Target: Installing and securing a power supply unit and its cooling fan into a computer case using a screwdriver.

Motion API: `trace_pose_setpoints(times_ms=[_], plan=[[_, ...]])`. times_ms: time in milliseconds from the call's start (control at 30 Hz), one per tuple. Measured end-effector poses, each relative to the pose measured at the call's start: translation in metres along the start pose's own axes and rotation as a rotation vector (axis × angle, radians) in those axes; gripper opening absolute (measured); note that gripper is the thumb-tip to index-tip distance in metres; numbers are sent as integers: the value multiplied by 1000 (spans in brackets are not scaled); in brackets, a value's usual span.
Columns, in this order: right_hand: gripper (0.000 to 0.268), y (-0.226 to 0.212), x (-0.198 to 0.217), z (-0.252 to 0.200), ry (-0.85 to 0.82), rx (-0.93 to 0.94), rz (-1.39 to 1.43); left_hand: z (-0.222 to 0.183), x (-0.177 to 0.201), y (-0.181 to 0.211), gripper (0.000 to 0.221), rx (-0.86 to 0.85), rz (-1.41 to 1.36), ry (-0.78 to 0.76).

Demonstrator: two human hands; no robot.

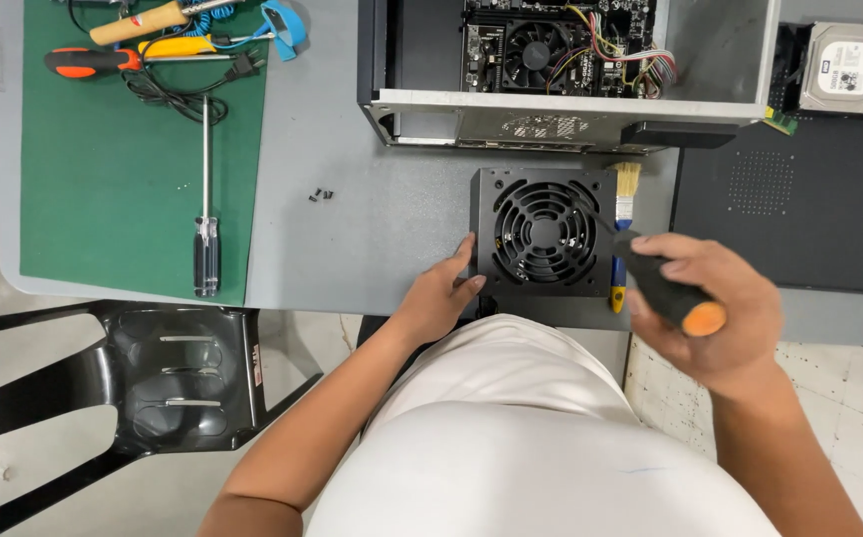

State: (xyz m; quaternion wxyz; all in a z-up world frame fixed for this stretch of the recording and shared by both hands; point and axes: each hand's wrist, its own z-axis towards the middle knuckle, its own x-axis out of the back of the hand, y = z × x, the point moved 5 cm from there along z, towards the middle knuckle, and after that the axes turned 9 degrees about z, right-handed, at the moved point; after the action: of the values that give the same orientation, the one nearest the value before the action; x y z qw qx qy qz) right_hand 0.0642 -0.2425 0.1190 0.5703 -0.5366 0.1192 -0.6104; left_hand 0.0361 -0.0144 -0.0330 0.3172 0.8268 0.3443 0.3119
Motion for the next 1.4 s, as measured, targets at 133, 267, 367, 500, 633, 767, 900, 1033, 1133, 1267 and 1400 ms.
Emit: trace_pose_setpoints(times_ms=[133, 267, 367, 500, 633, 767, 900, 1033, 1133, 1267, 1400], plan=[[28, -3, -19, -10, -61, -10, -316, -1, 2, 4, 64, 0, -10, -3], [34, -7, -19, -14, -63, 102, -308, 0, 1, 1, 64, -5, 13, 0], [36, -9, -14, -11, -16, 80, -216, 1, 0, 0, 63, -24, 8, 6], [32, -3, -17, -17, 15, 33, -317, 1, 0, -1, 64, -13, 38, 8], [35, -9, -16, -22, -1, 83, -331, 0, 0, -1, 64, -11, 21, 11], [35, -31, 23, -25, 162, 138, -43, 1, 0, -1, 64, -23, 3, 10], [31, -44, 37, -25, 402, 106, -174, 2, -1, -4, 64, -46, -3, 15], [29, -26, 52, -45, 430, 160, -250, 2, 0, -1, 64, -75, 8, 7], [29, -26, 52, -41, 449, 56, -147, 1, 2, 2, 65, -2, 36, -29], [32, -24, 56, -39, 512, 114, -191, 2, 0, 2, 66, 96, 99, -71], [30, -23, 58, -33, 531, 132, -236, 5, -4, -6, 63, 94, -14, -15]])
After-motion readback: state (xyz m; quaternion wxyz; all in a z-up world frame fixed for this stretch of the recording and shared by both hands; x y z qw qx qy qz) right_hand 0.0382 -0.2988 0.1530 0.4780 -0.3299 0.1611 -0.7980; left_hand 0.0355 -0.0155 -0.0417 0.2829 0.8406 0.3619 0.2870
